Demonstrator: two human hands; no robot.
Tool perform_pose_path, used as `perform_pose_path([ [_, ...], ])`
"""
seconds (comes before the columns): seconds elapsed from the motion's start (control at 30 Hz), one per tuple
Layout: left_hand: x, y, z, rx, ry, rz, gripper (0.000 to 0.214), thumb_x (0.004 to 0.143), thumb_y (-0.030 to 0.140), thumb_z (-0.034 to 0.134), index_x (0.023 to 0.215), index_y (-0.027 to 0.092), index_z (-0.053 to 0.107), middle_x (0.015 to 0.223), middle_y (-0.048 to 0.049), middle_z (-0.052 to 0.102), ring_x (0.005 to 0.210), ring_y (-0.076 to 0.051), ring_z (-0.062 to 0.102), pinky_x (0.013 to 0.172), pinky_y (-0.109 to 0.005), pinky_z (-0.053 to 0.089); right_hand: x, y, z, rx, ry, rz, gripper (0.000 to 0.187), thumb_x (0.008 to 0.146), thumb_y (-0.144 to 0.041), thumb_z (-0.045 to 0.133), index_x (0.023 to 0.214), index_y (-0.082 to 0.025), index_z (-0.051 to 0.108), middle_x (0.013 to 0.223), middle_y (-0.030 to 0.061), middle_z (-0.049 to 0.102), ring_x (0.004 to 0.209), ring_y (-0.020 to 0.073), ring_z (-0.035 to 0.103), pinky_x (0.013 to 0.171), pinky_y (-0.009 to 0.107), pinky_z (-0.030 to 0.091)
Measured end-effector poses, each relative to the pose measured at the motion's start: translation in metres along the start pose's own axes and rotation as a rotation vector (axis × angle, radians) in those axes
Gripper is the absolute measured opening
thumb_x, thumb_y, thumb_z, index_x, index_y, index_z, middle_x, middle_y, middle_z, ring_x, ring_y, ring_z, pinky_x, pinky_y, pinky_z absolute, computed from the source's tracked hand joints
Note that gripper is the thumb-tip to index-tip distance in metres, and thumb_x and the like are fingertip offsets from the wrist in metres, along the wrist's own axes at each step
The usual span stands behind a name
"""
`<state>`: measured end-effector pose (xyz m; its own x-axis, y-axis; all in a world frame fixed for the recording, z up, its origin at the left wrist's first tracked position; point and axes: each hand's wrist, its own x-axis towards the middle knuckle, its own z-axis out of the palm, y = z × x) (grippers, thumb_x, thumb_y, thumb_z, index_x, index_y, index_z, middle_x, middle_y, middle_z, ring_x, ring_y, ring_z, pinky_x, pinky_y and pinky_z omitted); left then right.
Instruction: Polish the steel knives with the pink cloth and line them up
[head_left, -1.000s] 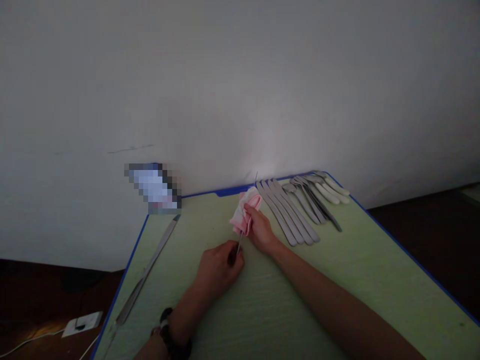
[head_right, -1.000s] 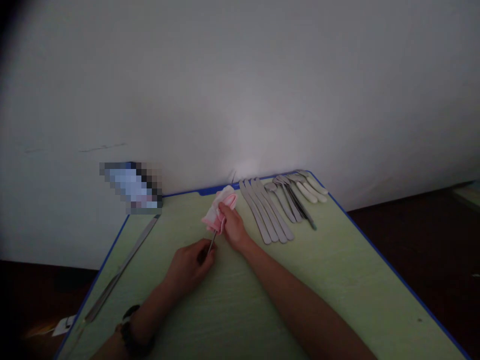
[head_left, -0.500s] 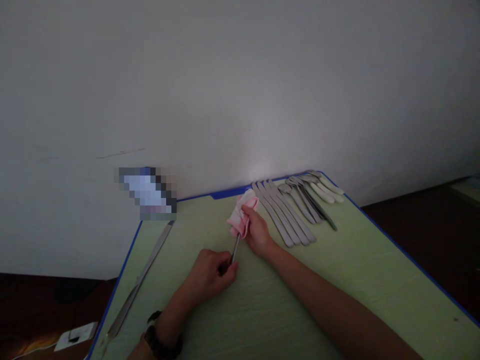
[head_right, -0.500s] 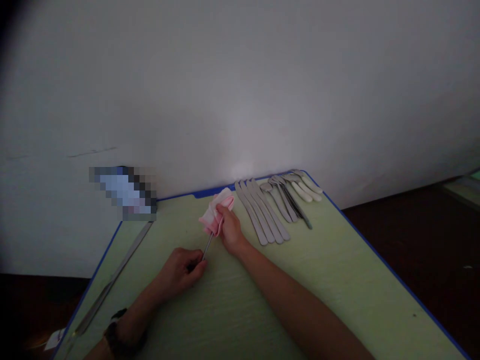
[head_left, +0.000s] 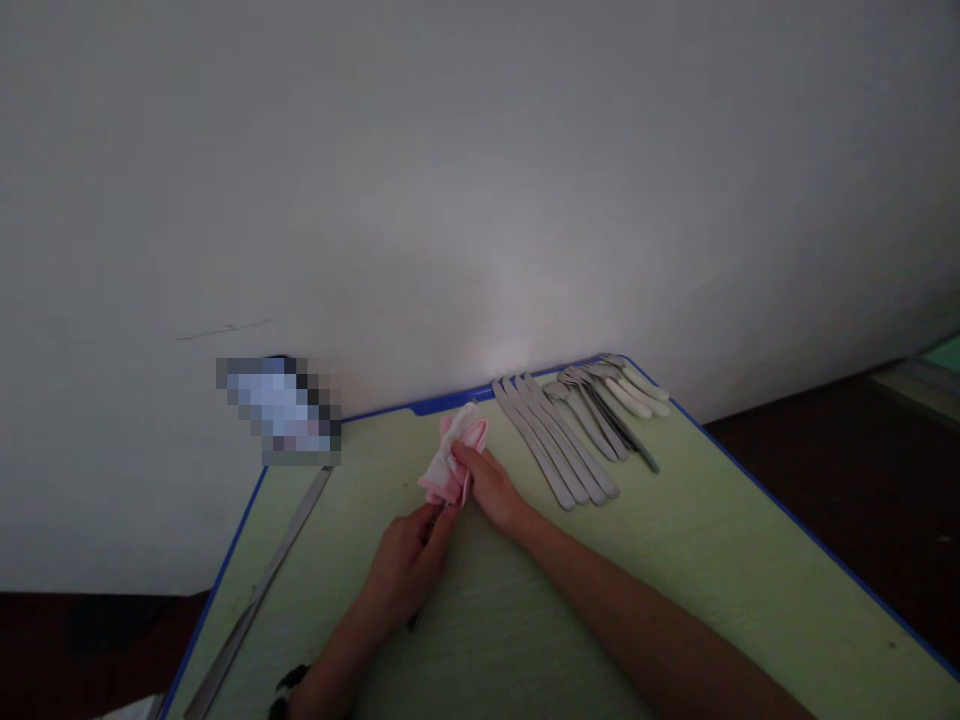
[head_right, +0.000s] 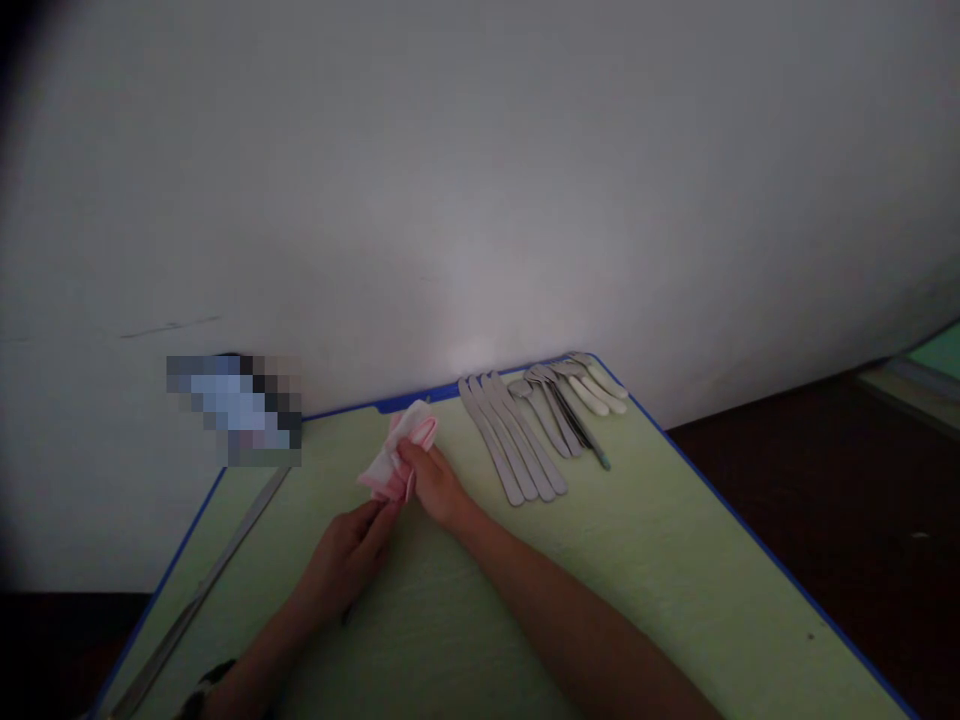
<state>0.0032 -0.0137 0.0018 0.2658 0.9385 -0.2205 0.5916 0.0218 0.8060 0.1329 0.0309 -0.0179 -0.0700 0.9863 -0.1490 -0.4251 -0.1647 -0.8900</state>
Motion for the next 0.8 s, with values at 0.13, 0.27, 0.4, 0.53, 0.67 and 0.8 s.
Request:
perform_pose_path([
  [0.13, 0.000, -0.005, -0.001, 0.140, -0.033, 0.052, 0.039, 0.085, 0.048, 0.038, 0.057, 0.021, 0.039, 0.049, 0.0065, 0.034, 0.046, -0.010, 0.034, 0.046, -0.022, 0.024, 0.004, 0.000, 0.002, 0.105, 0.104, 0.040, 0.032, 0.071, -0.051, 0.060, 0.069, -0.019, 0.055, 0.059, -0.0022, 0.056, 0.055, 0.0148, 0.055, 0.061, 0.030, 0.050],
  [0.27, -0.001, -0.005, -0.006, 0.161, -0.124, 0.095, 0.037, 0.085, 0.044, 0.040, 0.057, 0.020, 0.038, 0.049, 0.0072, 0.031, 0.046, -0.009, 0.031, 0.047, -0.021, 0.022, 0.007, -0.001, 0.002, 0.183, 0.139, 0.075, 0.029, 0.070, -0.048, 0.060, 0.069, -0.020, 0.054, 0.055, -0.0033, 0.053, 0.052, 0.0142, 0.054, 0.055, 0.029, 0.050],
  [0.4, -0.003, -0.002, -0.010, 0.151, -0.183, 0.102, 0.035, 0.085, 0.043, 0.039, 0.059, 0.020, 0.041, 0.051, 0.0067, 0.031, 0.047, -0.009, 0.032, 0.047, -0.022, 0.023, 0.009, -0.002, 0.001, 0.245, 0.149, 0.078, 0.028, 0.071, -0.046, 0.060, 0.069, -0.019, 0.055, 0.055, -0.0028, 0.055, 0.048, 0.0132, 0.052, 0.048, 0.027, 0.047],
  [0.53, -0.003, -0.001, -0.013, 0.119, -0.248, 0.084, 0.037, 0.086, 0.045, 0.038, 0.060, 0.019, 0.043, 0.054, 0.0064, 0.029, 0.049, -0.010, 0.031, 0.046, -0.022, 0.024, 0.012, -0.007, 0.000, 0.301, 0.179, 0.078, 0.026, 0.071, -0.045, 0.061, 0.071, -0.019, 0.056, 0.061, -0.0020, 0.059, 0.047, 0.0123, 0.052, 0.046, 0.026, 0.045],
  [0.67, -0.001, -0.006, -0.017, 0.060, -0.287, 0.089, 0.037, 0.086, 0.045, 0.041, 0.059, 0.019, 0.042, 0.053, 0.0066, 0.028, 0.048, -0.009, 0.029, 0.046, -0.021, 0.022, 0.016, -0.012, -0.006, 0.347, 0.228, 0.038, 0.024, 0.072, -0.042, 0.061, 0.071, -0.019, 0.056, 0.058, -0.0022, 0.058, 0.046, 0.0118, 0.050, 0.046, 0.024, 0.042],
  [0.8, 0.000, -0.013, -0.024, -0.178, -0.374, 0.036, 0.041, 0.080, 0.051, 0.051, 0.056, 0.018, 0.043, 0.052, 0.0070, 0.029, 0.047, -0.007, 0.026, 0.044, -0.020, 0.021, 0.023, -0.012, -0.013, 0.297, 0.308, -0.062, 0.026, 0.073, -0.045, 0.060, 0.075, -0.020, 0.055, 0.058, -0.0032, 0.058, 0.048, 0.0129, 0.051, 0.048, 0.025, 0.041],
])
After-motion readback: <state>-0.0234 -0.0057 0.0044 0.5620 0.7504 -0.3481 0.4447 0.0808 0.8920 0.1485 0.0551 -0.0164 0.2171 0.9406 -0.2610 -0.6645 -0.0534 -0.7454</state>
